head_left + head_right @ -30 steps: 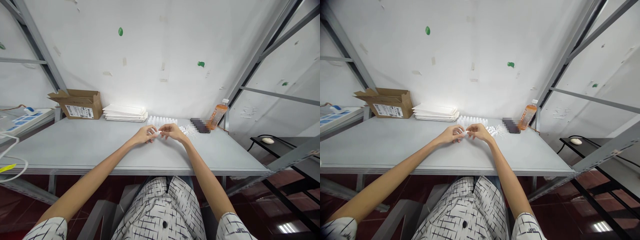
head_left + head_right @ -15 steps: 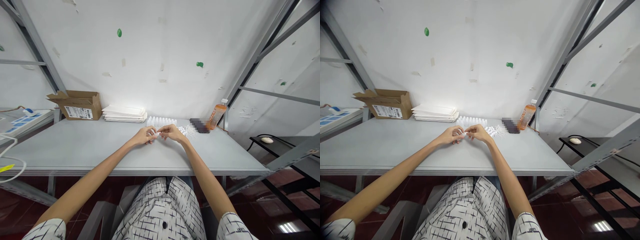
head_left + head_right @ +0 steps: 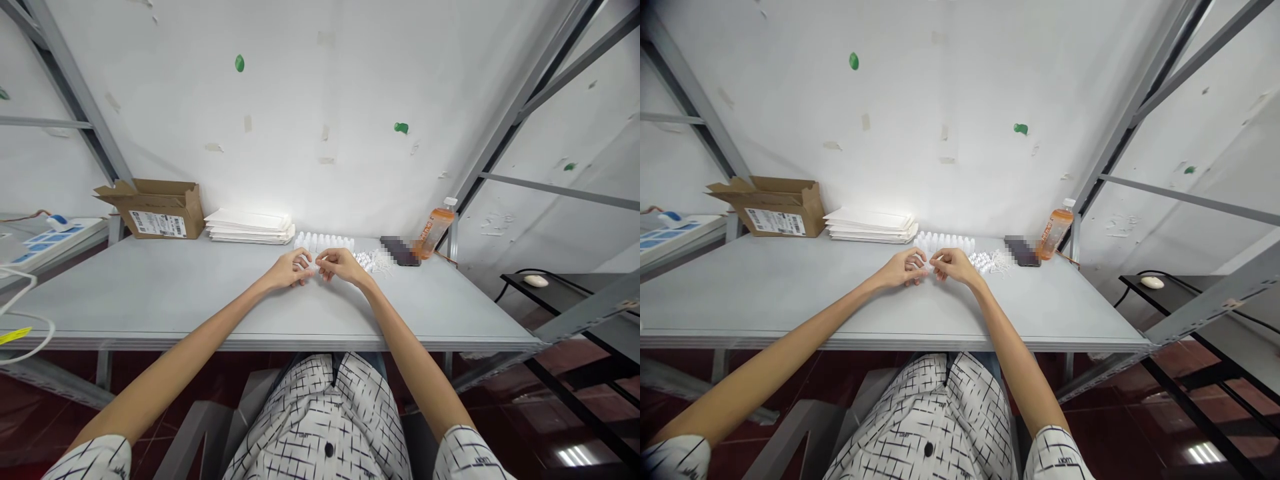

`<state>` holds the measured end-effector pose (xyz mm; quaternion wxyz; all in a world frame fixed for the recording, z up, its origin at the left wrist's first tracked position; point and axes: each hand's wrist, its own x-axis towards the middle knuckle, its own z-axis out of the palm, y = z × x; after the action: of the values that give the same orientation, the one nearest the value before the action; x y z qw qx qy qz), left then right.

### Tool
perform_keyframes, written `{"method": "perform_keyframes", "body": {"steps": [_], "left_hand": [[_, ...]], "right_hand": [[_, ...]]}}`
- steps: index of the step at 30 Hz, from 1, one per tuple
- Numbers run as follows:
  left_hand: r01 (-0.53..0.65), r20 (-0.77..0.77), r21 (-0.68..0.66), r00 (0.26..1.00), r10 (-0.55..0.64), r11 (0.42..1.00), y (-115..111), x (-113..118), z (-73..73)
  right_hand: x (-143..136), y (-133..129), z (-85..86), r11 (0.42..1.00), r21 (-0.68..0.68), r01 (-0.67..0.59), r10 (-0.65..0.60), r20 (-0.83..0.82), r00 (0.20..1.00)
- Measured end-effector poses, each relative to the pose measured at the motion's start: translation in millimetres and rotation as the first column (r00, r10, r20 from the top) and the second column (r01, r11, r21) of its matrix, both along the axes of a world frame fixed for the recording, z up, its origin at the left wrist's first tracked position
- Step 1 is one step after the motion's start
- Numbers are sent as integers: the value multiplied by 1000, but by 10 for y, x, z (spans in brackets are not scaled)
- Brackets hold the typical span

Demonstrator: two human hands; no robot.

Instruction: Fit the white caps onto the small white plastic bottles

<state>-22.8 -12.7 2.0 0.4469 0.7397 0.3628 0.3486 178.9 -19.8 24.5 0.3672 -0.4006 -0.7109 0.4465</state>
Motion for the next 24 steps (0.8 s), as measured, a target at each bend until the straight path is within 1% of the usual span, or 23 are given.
{"method": "perform_keyframes", "body": {"steps": [6, 11, 13, 16, 18, 24], "left_hand": [[-16, 11, 9, 1000, 16, 1000, -5, -9, 20], [-33, -5, 35, 999, 33, 999, -16, -5, 21], [-40, -14, 51, 999, 41, 998, -22, -5, 25], [-47, -44, 85, 998, 51, 995, -36, -2, 39], [-53, -72, 114, 995, 62, 992, -48, 1, 50], [-78, -125, 158, 987, 99, 984, -66, -5, 68]], "right_hand": [[6, -12, 17, 1000, -21, -22, 21, -54, 998], [8, -9, 12, 999, -51, -13, 13, 2, 1000], [5, -5, 1, 1000, -25, -11, 12, 52, 999], [-1, 13, -32, 997, 73, -5, -5, 136, 991], [-11, 25, -57, 994, 113, 0, -20, 169, 985], [-64, 14, -73, 991, 131, 12, -43, 237, 971]]}}
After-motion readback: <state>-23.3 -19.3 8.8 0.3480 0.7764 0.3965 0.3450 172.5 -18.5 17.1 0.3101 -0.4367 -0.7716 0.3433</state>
